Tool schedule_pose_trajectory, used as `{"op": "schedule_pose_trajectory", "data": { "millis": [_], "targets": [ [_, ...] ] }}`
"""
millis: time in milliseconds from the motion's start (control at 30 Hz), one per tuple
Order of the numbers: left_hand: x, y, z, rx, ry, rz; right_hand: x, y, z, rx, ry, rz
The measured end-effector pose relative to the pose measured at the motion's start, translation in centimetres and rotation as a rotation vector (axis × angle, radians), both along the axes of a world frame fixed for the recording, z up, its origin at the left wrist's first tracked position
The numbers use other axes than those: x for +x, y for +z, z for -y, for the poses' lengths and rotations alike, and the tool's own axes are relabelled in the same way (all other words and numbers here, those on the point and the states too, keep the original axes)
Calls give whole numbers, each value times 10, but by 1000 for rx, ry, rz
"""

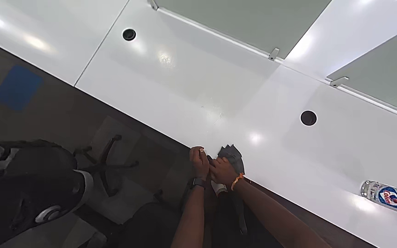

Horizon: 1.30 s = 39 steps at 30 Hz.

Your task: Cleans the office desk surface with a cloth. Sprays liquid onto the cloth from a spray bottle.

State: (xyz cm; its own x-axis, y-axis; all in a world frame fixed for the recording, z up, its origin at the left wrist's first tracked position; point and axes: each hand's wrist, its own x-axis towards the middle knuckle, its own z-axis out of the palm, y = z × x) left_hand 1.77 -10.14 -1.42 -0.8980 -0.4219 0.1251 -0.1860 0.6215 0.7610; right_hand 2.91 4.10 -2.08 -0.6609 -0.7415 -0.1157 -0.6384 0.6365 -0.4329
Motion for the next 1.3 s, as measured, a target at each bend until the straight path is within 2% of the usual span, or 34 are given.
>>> {"op": "schedule_pose_trajectory", "data": {
  "millis": [67, 133, 267, 400, 533, 833, 1100, 1300],
  "targets": [
    [-5, -4, -12, -49, -91, 41, 11, 8, -40, 30, -97, 41],
    [-11, -7, -21, -115, -218, 81, 17, 14, -82, 77, -286, 52],
    [-24, -17, -47, -263, -497, 48, 19, 5, -151, 187, -727, -146],
    [-30, -25, -65, -384, -644, 0, -1, -6, -146, 356, -916, -143],
    [-33, -36, -75, -429, -679, 7, -49, -6, -116, 387, -950, -78],
    [-36, -39, -79, -426, -673, 71, -173, -12, -105, 338, -904, -132],
    [-108, -25, -97, -392, -739, 26, -267, -8, -100, 305, -927, -129],
    [-130, -31, -116, -395, -763, 153, -319, -6, -99, 291, -935, -110]
  ]
}}
